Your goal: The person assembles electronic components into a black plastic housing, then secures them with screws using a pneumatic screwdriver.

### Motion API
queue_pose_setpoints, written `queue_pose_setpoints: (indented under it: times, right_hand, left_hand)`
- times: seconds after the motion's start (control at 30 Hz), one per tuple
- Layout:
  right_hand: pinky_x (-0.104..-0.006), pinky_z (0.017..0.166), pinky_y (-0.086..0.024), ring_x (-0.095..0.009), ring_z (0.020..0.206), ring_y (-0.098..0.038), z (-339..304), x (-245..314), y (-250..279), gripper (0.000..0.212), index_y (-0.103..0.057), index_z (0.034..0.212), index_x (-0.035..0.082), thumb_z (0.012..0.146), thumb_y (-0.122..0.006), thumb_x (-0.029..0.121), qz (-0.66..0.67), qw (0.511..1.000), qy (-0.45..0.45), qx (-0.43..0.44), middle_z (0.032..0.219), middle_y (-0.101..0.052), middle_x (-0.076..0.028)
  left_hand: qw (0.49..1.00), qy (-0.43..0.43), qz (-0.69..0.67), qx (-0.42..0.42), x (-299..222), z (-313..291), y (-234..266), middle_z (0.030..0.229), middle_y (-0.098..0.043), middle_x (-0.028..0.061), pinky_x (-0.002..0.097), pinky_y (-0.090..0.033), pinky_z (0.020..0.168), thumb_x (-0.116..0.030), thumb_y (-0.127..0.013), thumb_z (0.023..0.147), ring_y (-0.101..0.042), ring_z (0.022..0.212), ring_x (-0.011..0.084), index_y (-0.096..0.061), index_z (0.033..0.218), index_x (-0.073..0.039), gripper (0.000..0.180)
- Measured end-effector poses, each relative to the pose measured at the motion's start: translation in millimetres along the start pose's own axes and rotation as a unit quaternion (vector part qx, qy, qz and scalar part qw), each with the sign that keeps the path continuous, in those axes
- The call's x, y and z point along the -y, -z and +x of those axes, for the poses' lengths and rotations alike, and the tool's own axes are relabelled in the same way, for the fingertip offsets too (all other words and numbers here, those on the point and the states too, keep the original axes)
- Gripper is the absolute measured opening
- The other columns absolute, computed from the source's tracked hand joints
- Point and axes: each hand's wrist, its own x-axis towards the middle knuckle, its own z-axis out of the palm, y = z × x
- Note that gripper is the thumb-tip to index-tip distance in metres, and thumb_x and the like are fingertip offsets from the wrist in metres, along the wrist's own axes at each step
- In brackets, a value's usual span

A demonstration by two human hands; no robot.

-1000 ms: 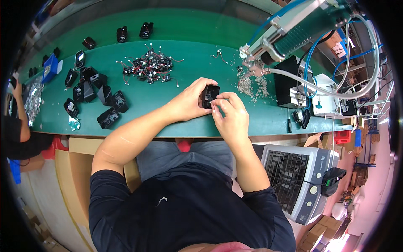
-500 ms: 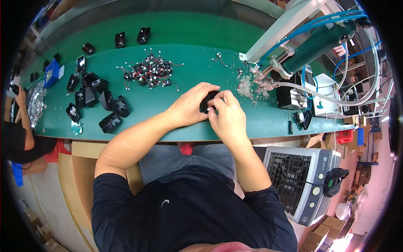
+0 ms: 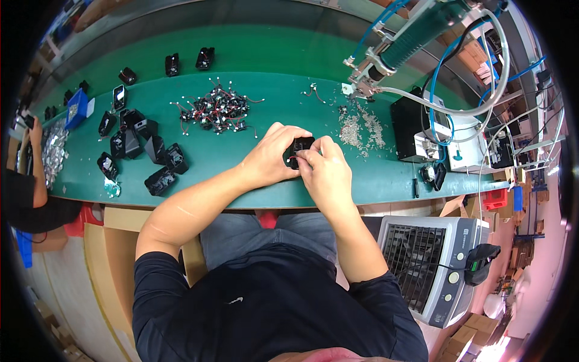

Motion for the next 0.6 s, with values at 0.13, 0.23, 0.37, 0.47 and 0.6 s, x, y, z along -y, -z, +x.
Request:
queue_pose_setpoints:
  times: [0.13, 0.23, 0.37, 0.47, 0.6]
  right_hand:
    - [-0.0400, 0.074, -0.054, -0.026, 0.087, -0.063, -1.1, -3.6, -2.4, 0.012, -0.076, 0.088, 0.007, 0.076, -0.080, 0.008, 0.003, 1.000, 0.009, -0.012, 0.095, -0.059, -0.006]
    - [-0.0404, 0.075, -0.052, -0.026, 0.087, -0.062, -2.5, -4.2, -3.3, 0.013, -0.076, 0.088, 0.008, 0.076, -0.080, 0.009, 0.006, 1.000, 0.010, -0.007, 0.095, -0.059, -0.005]
    - [-0.0406, 0.075, -0.048, -0.024, 0.089, -0.060, -2.3, -8.0, -6.5, 0.013, -0.076, 0.088, 0.011, 0.076, -0.080, 0.014, -0.029, 0.999, 0.034, 0.001, 0.094, -0.058, -0.004]
    - [-0.0406, 0.074, -0.046, -0.023, 0.089, -0.059, -3.0, -7.0, -4.1, 0.013, -0.076, 0.088, 0.013, 0.076, -0.080, 0.016, -0.049, 0.998, 0.031, 0.009, 0.093, -0.057, -0.002]
    - [-0.0407, 0.073, -0.044, -0.023, 0.089, -0.059, -1.8, -5.8, -5.1, 0.013, -0.077, 0.088, 0.015, 0.076, -0.080, 0.017, -0.059, 0.998, 0.010, -0.014, 0.092, -0.057, -0.001]
  left_hand:
    - [1.000, -0.005, -0.001, -0.009, 0.8, -0.5, -1.1, 0.123, -0.065, 0.0108, 0.0437, -0.050, 0.096, -0.010, -0.089, 0.066, -0.058, 0.108, 0.0343, -0.057, 0.129, -0.007, 0.071]
    - [1.000, -0.006, 0.002, -0.004, 1.2, -1.1, -1.3, 0.123, -0.065, 0.0106, 0.0435, -0.050, 0.096, -0.010, -0.089, 0.066, -0.058, 0.108, 0.0341, -0.057, 0.129, -0.007, 0.071]
    - [1.000, 0.005, 0.006, 0.014, 2.0, -1.9, -0.6, 0.124, -0.065, 0.0106, 0.0432, -0.050, 0.097, -0.010, -0.089, 0.066, -0.058, 0.109, 0.0339, -0.057, 0.130, -0.007, 0.072]
    - [1.000, -0.007, 0.005, 0.021, 3.3, -2.0, -0.5, 0.125, -0.064, 0.0108, 0.0432, -0.050, 0.097, -0.010, -0.089, 0.065, -0.057, 0.110, 0.0340, -0.057, 0.131, -0.007, 0.073]
    - [1.000, 0.005, 0.011, 0.006, 2.6, -1.9, -4.7, 0.125, -0.064, 0.0108, 0.0427, -0.050, 0.096, -0.009, -0.089, 0.065, -0.057, 0.110, 0.0338, -0.056, 0.131, -0.006, 0.074]
